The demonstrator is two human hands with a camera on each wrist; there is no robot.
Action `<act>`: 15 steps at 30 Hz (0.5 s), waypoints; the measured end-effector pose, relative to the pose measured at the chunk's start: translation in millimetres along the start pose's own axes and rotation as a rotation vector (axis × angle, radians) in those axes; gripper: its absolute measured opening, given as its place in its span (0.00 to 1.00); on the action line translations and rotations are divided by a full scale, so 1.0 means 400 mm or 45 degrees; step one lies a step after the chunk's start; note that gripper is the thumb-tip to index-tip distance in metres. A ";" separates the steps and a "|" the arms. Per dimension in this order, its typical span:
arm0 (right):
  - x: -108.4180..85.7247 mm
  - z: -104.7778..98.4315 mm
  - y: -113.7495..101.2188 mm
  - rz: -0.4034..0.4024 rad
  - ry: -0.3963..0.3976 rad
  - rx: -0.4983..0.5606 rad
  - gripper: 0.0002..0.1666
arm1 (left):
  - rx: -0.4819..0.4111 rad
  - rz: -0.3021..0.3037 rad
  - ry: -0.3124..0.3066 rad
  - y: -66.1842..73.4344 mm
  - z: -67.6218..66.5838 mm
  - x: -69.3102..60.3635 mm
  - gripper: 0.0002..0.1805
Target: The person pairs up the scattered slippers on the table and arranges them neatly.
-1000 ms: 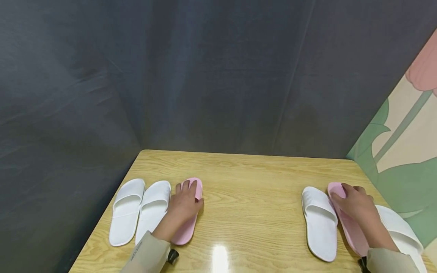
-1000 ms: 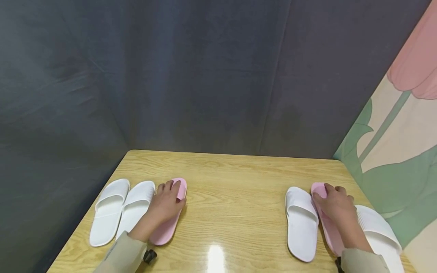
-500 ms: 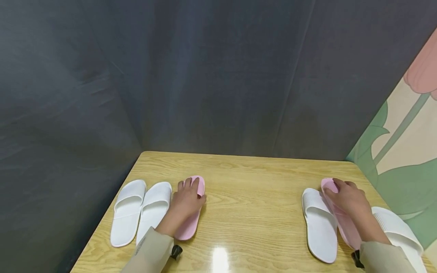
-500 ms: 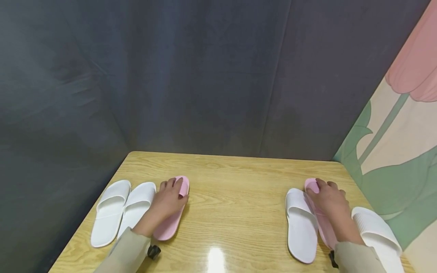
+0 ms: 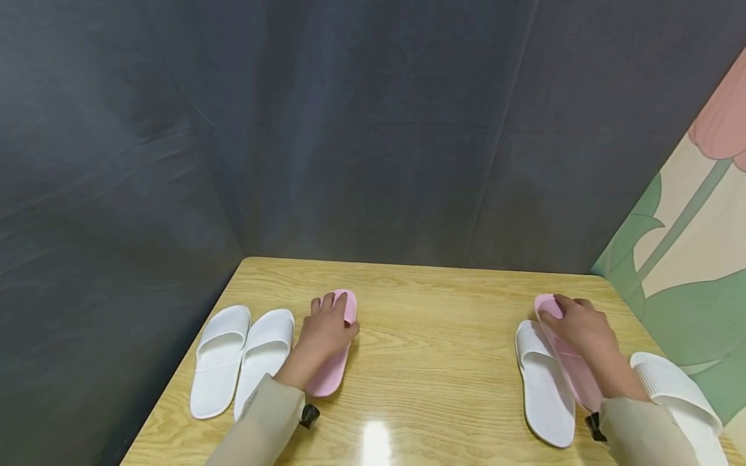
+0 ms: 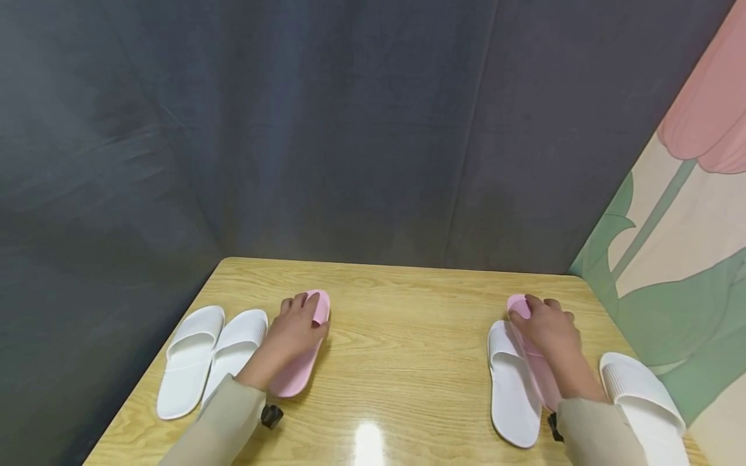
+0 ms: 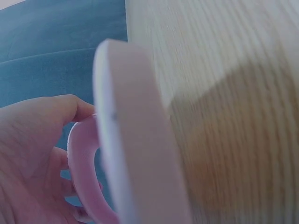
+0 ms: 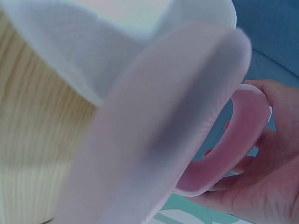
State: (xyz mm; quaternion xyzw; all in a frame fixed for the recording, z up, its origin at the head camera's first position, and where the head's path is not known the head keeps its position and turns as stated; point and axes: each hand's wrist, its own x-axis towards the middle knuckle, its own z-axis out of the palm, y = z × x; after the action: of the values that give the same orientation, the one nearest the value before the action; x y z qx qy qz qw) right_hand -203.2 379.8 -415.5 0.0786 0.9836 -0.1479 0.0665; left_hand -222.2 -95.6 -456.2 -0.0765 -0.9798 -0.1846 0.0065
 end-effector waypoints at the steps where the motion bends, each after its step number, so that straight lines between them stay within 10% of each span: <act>1: 0.001 0.000 -0.005 -0.001 0.001 0.000 0.51 | 0.002 0.002 -0.001 0.002 -0.001 0.002 0.41; 15: 0.025 0.007 -0.059 -0.075 0.068 0.012 0.48 | -0.010 0.009 -0.016 0.029 -0.022 0.030 0.41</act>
State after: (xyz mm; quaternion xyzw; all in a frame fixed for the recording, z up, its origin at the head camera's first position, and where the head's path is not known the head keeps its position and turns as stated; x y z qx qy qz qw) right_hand -216.9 357.9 -412.9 0.0538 0.9862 -0.1523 0.0357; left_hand -232.5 -86.4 -443.5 -0.0812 -0.9788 -0.1879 0.0008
